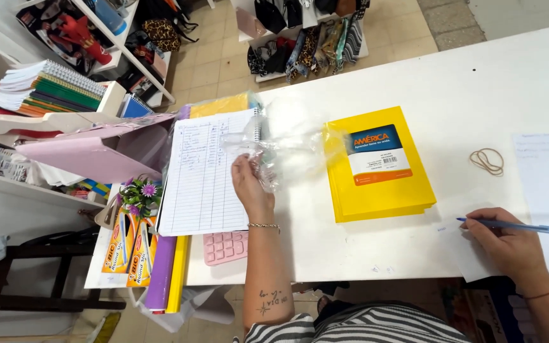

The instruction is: Applying labels to yellow notebooks and writing on them at a counter

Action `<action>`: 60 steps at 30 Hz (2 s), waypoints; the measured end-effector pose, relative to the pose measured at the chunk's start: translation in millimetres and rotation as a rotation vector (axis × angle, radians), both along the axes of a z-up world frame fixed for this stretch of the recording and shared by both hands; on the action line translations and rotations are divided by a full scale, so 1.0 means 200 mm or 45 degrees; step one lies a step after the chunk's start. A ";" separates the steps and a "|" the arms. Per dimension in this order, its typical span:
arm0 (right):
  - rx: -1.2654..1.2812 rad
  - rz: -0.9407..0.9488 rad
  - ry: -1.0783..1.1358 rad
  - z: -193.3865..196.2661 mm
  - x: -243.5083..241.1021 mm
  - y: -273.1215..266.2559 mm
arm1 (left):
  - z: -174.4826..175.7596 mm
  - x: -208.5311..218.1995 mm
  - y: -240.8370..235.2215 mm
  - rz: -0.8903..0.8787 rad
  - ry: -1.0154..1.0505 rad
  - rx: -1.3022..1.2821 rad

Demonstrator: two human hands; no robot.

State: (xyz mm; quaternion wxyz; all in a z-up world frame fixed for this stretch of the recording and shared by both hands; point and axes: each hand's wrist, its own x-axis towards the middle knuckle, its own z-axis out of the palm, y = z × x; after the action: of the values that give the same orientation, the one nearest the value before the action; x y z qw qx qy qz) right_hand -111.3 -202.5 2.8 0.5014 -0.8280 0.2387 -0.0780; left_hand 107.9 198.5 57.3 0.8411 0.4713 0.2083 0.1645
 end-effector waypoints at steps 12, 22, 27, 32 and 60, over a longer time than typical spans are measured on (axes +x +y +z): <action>-0.115 0.555 -0.624 0.40 0.12 0.31 | -0.26 -0.04 -0.23 -0.966 -0.106 0.168; 0.591 0.104 -0.524 0.47 0.31 0.40 | -0.06 -0.12 -0.19 -1.378 -0.040 0.236; 0.730 0.075 -0.530 0.46 0.31 0.36 | -0.09 -0.12 -0.16 -1.412 -0.146 0.275; 0.733 0.068 -0.536 0.42 0.31 0.35 | -0.13 -0.11 -0.17 -1.440 -0.177 0.048; 0.164 -0.087 -0.027 0.05 -0.03 0.01 | 0.09 -0.49 -0.14 -0.515 0.200 2.421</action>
State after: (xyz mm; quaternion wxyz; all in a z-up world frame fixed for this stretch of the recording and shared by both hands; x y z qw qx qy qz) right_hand -116.9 -200.5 13.4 0.5532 -0.7845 0.2659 -0.0882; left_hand 9.6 171.1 75.5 0.1058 0.9899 -0.0406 0.0846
